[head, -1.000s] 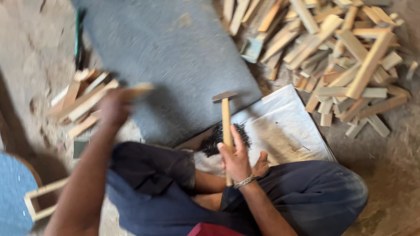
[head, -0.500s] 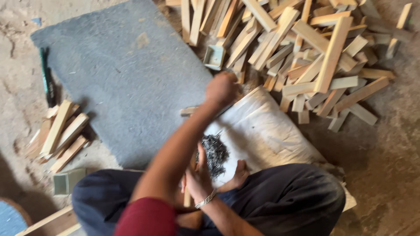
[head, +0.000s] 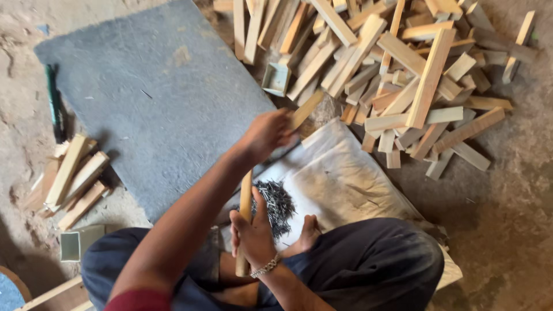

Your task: The person sits on the floor and repeatedly hammers nails into small wooden slats. They pick up each slat, position a nail, strike it with a hammer, and then set the finished piece aside.

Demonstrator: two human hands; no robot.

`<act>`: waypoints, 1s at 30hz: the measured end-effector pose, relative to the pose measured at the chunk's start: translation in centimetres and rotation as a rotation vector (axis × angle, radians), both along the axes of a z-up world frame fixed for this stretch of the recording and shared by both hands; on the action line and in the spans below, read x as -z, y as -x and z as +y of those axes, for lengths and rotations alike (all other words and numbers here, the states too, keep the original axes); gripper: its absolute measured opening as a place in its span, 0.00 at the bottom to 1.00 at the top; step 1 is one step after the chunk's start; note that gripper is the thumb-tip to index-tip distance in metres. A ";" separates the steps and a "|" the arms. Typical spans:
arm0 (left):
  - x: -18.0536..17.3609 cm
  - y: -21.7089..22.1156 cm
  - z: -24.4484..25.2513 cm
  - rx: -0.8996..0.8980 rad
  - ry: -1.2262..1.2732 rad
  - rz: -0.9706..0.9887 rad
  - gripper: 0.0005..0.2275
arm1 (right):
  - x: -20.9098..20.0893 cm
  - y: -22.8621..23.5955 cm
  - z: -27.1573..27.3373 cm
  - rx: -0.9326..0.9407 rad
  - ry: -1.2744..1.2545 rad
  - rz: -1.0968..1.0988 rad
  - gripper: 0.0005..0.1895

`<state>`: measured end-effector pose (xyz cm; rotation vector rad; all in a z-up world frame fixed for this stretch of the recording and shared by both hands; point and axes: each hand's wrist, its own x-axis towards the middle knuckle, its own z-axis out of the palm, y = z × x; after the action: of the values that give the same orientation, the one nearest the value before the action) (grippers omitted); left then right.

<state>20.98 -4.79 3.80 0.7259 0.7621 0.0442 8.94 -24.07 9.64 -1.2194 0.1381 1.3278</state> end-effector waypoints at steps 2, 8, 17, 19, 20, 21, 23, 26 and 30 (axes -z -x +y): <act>-2.6 5.2 1.1 0.012 0.087 0.064 0.14 | -0.1 -0.1 0.3 -0.027 0.083 -0.017 0.42; -6.6 16.9 2.3 -0.030 -0.095 -0.008 0.15 | -0.3 -0.4 -0.1 -0.021 0.076 -0.099 0.38; -4.5 28.4 4.2 0.324 -1.672 0.614 0.10 | -0.3 -0.1 -1.2 -0.051 0.063 -0.429 0.40; -3.3 29.7 4.4 0.244 -1.747 0.602 0.11 | -0.5 -0.2 -1.0 -0.170 0.205 -0.628 0.41; -2.6 30.0 4.6 0.205 -1.783 0.593 0.12 | -0.7 -0.4 -0.9 -0.228 0.278 -0.728 0.41; -2.1 30.2 4.7 0.185 -1.843 0.613 0.12 | -0.8 -0.7 -0.5 -0.283 0.277 -0.905 0.41; -1.6 30.0 4.7 0.144 -1.966 0.655 0.13 | -1.2 -1.3 0.5 -0.391 0.262 -1.259 0.40; -1.4 27.7 1.9 0.274 -1.700 0.629 0.09 | -1.8 -2.1 2.2 -0.669 0.567 -1.277 0.40; 0.1 23.6 -6.9 0.719 -1.388 0.403 0.11 | -2.4 -1.5 3.7 -0.705 0.433 -1.467 0.40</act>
<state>-2.58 -11.65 3.69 2.3541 0.7420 -0.2627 10.47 -20.33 12.02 -2.4604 -1.1853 0.6294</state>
